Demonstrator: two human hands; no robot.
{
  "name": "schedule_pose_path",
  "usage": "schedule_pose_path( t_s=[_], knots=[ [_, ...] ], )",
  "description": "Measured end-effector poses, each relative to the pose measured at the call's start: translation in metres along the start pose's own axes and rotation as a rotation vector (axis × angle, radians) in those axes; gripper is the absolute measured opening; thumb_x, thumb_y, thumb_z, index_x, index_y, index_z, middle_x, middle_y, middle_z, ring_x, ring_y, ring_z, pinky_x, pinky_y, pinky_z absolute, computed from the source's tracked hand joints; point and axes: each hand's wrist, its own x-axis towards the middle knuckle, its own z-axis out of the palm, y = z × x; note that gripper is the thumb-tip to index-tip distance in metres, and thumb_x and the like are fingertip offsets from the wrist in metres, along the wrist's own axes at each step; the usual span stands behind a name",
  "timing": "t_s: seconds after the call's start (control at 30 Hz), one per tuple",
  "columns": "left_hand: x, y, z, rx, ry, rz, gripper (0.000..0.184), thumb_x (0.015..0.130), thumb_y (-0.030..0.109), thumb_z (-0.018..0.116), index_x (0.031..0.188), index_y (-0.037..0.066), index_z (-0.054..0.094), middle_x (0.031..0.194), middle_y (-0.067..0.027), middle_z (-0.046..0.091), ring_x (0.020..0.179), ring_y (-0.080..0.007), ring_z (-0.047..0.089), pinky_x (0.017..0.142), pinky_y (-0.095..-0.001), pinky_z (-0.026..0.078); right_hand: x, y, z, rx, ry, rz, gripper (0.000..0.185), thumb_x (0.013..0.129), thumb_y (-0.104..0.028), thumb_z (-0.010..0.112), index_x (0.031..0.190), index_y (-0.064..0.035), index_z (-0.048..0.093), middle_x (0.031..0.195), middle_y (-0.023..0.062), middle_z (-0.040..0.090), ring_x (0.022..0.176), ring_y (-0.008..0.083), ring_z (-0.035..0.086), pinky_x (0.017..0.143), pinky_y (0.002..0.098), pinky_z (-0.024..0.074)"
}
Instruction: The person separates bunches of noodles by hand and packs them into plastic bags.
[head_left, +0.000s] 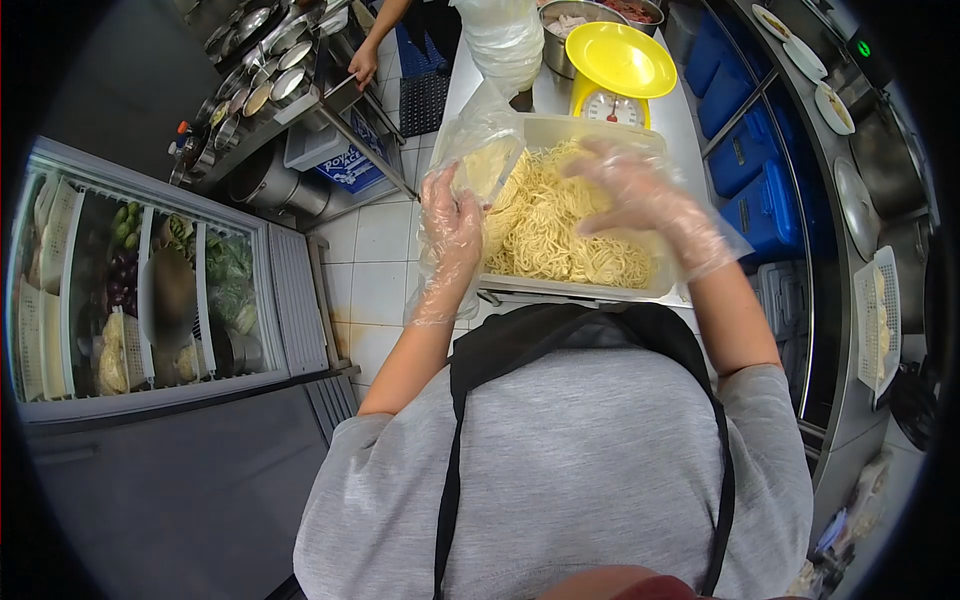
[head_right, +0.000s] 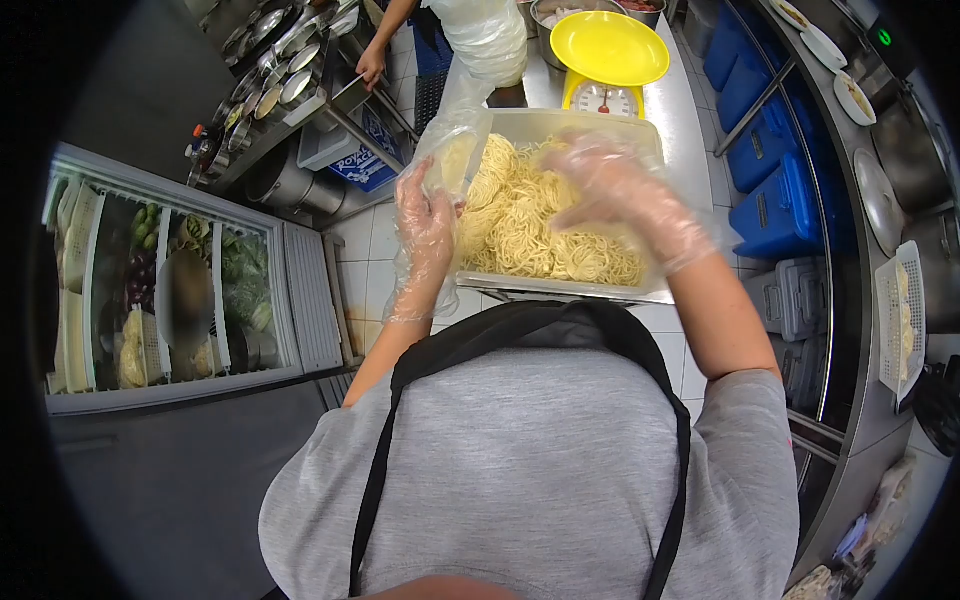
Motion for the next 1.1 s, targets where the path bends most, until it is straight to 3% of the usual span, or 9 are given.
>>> schedule_pose_path(
  t_s=[0.2,0.33,0.4,0.47,0.53,0.6,0.77,0.83,1.1],
  knots=[
    [0.002,-0.009,-0.001,0.082,-0.009,0.082,0.043,0.077,-0.006,0.048,0.12,-0.003,0.052,0.118,-0.0188,0.047,0.107,-0.0299,0.051,0.078,-0.0325,0.057,0.039,-0.067,0.066,-0.284,-0.366,-0.027,0.041,0.074,-0.02,0.073,0.113,-0.0138,0.063,0.11,0.0076,0.064,0.106,0.0288,0.061,0.088,0.0407,0.0488],
    [-0.002,-0.015,-0.004,0.115,0.001,0.118,0.043,0.077,-0.006,0.049,0.12,-0.003,0.052,0.118,-0.0192,0.047,0.106,-0.0313,0.051,0.081,-0.0338,0.055,0.036,-0.04,0.07,-0.055,-0.148,-0.249,0.028,0.078,-0.022,0.067,0.104,-0.0115,0.066,0.108,0.0116,0.064,0.1,0.031,0.062,0.083,0.0394,0.0506],
    [0.001,-0.013,-0.002,0.095,0.035,0.099,0.042,0.078,-0.007,0.049,0.12,-0.003,0.052,0.116,-0.0185,0.048,0.105,-0.03,0.052,0.079,-0.0323,0.056,0.027,-0.038,0.019,1.263,-0.292,0.529,0.029,0.082,-0.022,0.064,0.11,-0.0144,0.061,0.114,0.012,0.057,0.109,0.0294,0.055,0.092,0.0468,0.0454],
    [0.001,0.001,-0.001,0.012,0.028,0.036,0.042,0.078,-0.007,0.048,0.12,-0.003,0.052,0.116,-0.0179,0.047,0.104,-0.0284,0.052,0.077,-0.0311,0.057,0.022,-0.029,-0.007,1.488,-0.145,0.479,0.033,0.077,-0.015,0.07,0.109,-0.0097,0.06,0.116,0.0116,0.055,0.112,0.0264,0.053,0.095,0.0394,0.045],
    [0.0,0.005,-0.001,-0.069,0.012,-0.029,0.042,0.078,-0.008,0.047,0.12,-0.003,0.052,0.116,-0.0172,0.046,0.103,-0.0268,0.053,0.075,-0.0299,0.058,0.027,0.009,-0.026,0.302,0.071,-0.207,0.049,0.068,-0.005,0.077,0.114,-0.0052,0.058,0.12,0.0104,0.054,0.114,0.0246,0.051,0.097,0.0346,0.0428],
    [0.001,0.001,0.0,-0.05,-0.002,0.024,0.042,0.08,-0.009,0.046,0.121,-0.003,0.051,0.116,-0.0157,0.044,0.102,-0.0237,0.053,0.071,-0.0275,0.06,0.018,0.026,-0.036,0.47,0.326,-0.139,0.07,0.058,0.002,0.08,0.123,-0.0047,0.054,0.121,0.01,0.055,0.114,0.0246,0.052,0.1,0.0342,0.041],
    [0.003,0.0,0.0,-0.017,-0.028,0.014,0.041,0.081,-0.01,0.045,0.121,-0.003,0.051,0.117,-0.0145,0.043,0.102,-0.0219,0.053,0.07,-0.0271,0.06,0.009,0.025,-0.079,0.548,0.365,-0.046,0.07,0.063,0.001,0.078,0.127,-0.0059,0.051,0.115,0.0082,0.059,0.109,0.0186,0.056,0.1,0.0314,0.042],
    [0.002,0.004,0.001,-0.073,-0.027,-0.033,0.041,0.081,-0.009,0.046,0.121,-0.003,0.051,0.117,-0.0142,0.043,0.102,-0.0216,0.054,0.071,-0.0269,0.06,0.006,0.015,-0.076,0.94,0.413,-0.043,0.061,0.065,-0.002,0.079,0.12,-0.0052,0.054,0.114,0.0072,0.058,0.106,0.016,0.056,0.098,0.0309,0.0432],
    [0.003,-0.003,0.0,-0.023,-0.04,-0.007,0.042,0.08,-0.01,0.045,0.121,-0.003,0.051,0.116,-0.0135,0.043,0.102,-0.0206,0.053,0.07,-0.0241,0.06,0.016,0.031,0.033,0.305,-0.065,0.015,0.066,0.069,-0.014,0.079,0.127,-0.0084,0.048,0.121,0.0143,0.054,0.115,0.0274,0.052,0.099,0.038,0.0432]
  ],
)
